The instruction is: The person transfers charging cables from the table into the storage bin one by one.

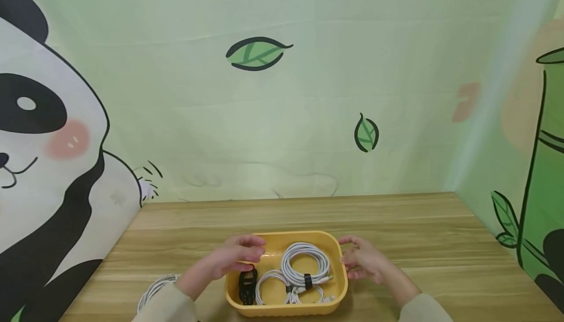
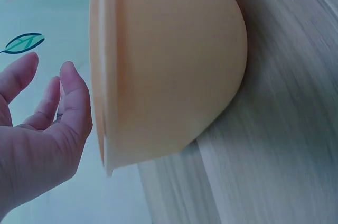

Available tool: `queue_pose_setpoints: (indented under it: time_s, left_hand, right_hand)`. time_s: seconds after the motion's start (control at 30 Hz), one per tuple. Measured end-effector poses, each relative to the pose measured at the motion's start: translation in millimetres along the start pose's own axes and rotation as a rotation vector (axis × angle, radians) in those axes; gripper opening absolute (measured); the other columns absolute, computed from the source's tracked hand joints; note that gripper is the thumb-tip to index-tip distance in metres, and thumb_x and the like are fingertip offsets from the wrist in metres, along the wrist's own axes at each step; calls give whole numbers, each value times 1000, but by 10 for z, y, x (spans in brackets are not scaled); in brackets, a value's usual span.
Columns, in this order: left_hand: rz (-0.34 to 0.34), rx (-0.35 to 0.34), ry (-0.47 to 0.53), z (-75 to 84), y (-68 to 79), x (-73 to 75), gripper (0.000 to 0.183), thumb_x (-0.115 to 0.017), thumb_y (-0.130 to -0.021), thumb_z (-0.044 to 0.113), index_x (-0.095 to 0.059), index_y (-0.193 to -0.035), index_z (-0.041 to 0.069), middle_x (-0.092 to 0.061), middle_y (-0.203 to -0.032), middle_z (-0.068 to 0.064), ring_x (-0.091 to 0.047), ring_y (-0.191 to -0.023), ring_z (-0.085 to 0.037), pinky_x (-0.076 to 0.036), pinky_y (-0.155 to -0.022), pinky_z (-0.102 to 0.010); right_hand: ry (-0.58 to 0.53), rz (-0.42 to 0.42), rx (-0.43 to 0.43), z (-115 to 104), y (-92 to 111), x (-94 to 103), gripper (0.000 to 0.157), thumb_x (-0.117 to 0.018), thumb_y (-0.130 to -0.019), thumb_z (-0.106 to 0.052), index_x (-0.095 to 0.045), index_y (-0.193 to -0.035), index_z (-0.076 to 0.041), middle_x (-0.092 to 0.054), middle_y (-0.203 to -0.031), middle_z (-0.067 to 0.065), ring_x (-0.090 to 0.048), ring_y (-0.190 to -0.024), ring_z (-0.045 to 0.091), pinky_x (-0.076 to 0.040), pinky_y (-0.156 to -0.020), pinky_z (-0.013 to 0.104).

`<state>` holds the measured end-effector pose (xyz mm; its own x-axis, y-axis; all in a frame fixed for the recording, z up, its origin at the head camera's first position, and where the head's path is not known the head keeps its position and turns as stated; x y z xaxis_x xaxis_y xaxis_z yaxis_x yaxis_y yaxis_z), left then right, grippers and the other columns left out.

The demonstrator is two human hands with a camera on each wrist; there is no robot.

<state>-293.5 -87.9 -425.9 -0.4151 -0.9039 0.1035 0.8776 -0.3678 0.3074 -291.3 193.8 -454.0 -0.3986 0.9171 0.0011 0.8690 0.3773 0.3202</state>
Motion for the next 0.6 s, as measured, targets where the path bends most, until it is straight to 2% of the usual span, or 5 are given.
queue_pose_setpoints:
  time_s: [0.2,0.3,0.6]
  left_hand:
    - [-7,-6,-23,17,60,101,42,-58,-82,17,-47,-118,-2,-57,-98,-4,-55,-81,-14,-50,-73,-30]
    - [-8,-13,-22,21,84,145,43,-58,-83,18,-46,-119,-2,-56,-98,-4,-54,-79,-13,-49,-70,-27]
    - [11,-21,-37,39,160,272,43,-60,-81,18,-47,-118,-1,-56,-105,-8,-54,-82,-14,-49,-73,-30]
  right_hand:
    - [1,4,-2,-3,-10,2,61,-54,-81,-3,-21,-131,2,-54,-82,6,-54,-60,10,-49,-53,21]
    - [3,10,-6,-5,-14,2,61,-54,-80,-3,-21,-131,2,-54,-82,6,-54,-60,10,-49,-53,21]
    - [14,20,-3,-9,-13,-2,60,-55,-80,-3,-22,-131,2,-54,-83,7,-54,-61,10,-49,-53,21]
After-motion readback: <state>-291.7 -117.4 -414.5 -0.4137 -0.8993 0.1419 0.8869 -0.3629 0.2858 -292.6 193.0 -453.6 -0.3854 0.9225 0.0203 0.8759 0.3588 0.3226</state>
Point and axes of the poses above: each hand's wrist, its own y-axis away from the middle knuckle, its own x-axis out of the back of the hand, z = x × y, the point moved 5 cm from there along -y, towards the middle knuckle
